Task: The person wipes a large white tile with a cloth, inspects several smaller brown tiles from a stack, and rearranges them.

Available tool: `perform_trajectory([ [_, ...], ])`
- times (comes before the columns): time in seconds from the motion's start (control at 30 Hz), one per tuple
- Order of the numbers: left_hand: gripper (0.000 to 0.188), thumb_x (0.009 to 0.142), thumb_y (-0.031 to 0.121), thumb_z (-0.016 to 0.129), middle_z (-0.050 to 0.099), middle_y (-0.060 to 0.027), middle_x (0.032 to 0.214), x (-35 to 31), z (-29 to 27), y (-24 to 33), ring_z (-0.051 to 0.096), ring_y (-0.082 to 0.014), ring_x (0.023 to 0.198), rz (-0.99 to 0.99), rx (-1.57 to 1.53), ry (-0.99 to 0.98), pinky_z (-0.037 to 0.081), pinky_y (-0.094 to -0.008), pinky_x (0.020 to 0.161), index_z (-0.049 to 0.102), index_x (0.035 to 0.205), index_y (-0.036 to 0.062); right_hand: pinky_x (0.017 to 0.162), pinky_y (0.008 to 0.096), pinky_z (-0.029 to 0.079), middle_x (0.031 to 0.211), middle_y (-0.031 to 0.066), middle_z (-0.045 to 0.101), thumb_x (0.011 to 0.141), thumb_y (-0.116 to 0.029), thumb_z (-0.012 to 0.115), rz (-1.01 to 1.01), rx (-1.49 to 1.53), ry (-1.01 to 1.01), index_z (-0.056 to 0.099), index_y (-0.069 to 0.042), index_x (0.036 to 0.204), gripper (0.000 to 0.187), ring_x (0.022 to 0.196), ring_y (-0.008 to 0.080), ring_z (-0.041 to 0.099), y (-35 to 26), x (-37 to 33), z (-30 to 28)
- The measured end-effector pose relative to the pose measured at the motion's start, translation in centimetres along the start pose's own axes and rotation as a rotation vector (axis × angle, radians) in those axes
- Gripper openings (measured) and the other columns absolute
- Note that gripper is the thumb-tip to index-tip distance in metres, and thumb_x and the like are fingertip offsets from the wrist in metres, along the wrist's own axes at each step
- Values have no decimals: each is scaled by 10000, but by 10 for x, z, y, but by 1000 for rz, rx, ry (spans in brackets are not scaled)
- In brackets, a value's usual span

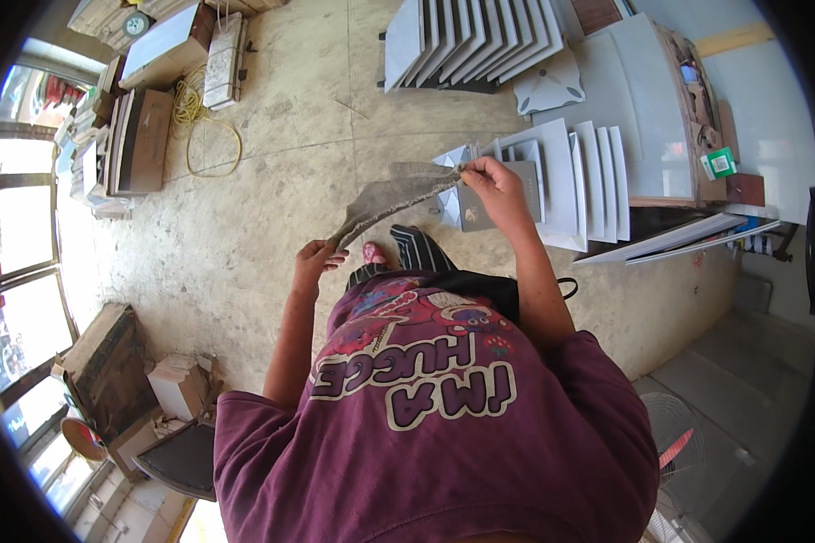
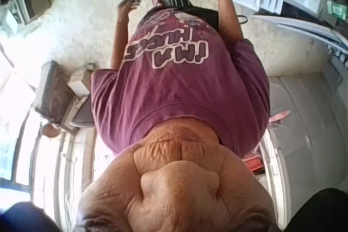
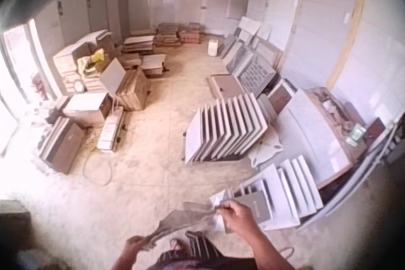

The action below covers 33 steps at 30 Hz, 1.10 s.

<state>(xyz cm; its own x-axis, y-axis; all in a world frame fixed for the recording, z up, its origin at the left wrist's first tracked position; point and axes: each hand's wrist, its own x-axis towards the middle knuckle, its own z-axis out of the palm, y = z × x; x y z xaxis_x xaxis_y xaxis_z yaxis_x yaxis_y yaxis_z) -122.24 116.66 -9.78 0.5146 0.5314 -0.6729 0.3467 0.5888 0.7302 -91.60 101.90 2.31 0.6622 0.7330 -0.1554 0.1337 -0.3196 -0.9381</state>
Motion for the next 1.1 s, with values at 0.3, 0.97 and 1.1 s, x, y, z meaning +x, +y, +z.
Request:
perform_trajectory([
  [0.3,200,872,205,524,653,-130,882,63,44,71,621,-162,776,-27,47,-174,469,-270,705,533,936,16,718,279,488,834,8,569,818,-201,636,224,702,381,569,-50,959,217,744,135,563,4,70,-30],
  [0.97,189,878,138,515,654,-144,842,195,123,193,630,-172,719,-43,269,-336,496,-261,660,531,973,-25,726,281,471,844,8,541,806,-212,652,259,917,726,552,-64,956,233,789,157,543,17,190,-94],
  [1.1,192,876,135,516,654,-146,839,233,127,221,631,-177,723,-65,310,-391,496,-260,663,527,981,-25,735,286,467,845,7,544,806,-216,652,226,914,762,550,-71,955,232,789,157,543,15,221,-97],
])
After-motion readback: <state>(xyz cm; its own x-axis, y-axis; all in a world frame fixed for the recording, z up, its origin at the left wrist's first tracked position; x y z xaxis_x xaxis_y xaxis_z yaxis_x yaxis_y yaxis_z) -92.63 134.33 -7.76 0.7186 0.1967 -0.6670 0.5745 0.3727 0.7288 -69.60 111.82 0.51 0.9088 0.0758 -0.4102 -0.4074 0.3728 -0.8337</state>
